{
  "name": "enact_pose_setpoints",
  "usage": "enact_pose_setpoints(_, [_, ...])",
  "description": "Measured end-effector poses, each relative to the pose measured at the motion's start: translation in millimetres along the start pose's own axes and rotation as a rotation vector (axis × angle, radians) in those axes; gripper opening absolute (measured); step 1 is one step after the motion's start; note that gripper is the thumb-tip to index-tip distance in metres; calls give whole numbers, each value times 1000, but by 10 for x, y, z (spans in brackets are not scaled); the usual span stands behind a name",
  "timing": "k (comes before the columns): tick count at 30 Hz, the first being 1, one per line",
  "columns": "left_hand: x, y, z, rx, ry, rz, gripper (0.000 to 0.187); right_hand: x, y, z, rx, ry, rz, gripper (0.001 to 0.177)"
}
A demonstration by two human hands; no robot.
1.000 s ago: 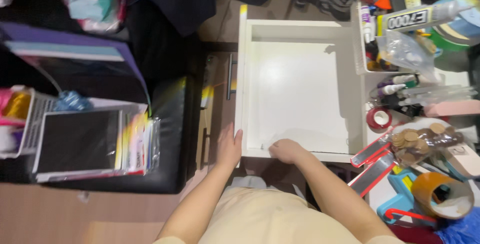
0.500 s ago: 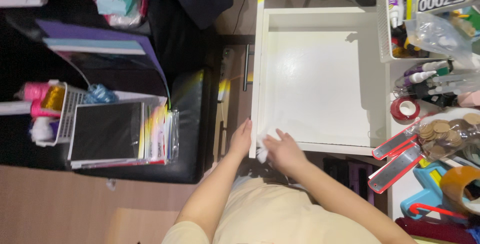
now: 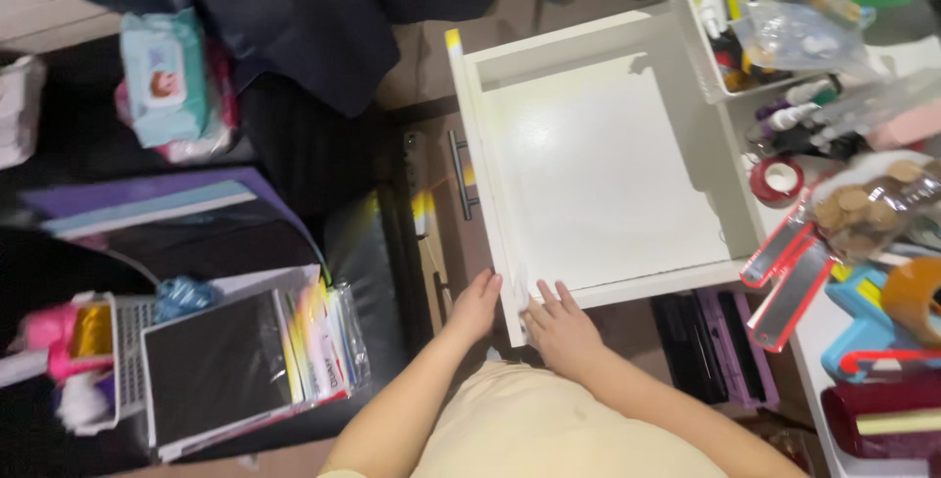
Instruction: The person empties a white drawer of adhesive tubes, bags of small parts, and plastic strips, then dusts the interior with a blue duster before wiping the bottom and sides with a wet wipe.
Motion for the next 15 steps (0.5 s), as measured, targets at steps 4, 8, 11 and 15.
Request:
enact_pose_setpoints(4, [80, 102, 26, 14, 79, 75, 63, -273, -295, -1, -151, -65, -120, 46])
enact_pose_setpoints(8, [276, -570, -625, 19, 63, 119, 60, -483, -943, -455, -331, -346, -237, 50])
enact_pose_setpoints(11, [319, -669, -707, 26, 2, 111, 56, -270, -1322, -876, -551, -635, -284, 53])
enact_pose_setpoints(15, [274, -445, -507, 17, 52, 131, 57, -237, -1240, -765, -674, -634, -299, 45])
Point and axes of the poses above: each hand's wrist, its own y-axis towards the middle knuckle, its own x-axis out of the back of the hand, z = x × y, the point moved 1 cm from there along y, towards the middle knuckle, and after that the axes turned 11 degrees about x, right-handed, at the moved point
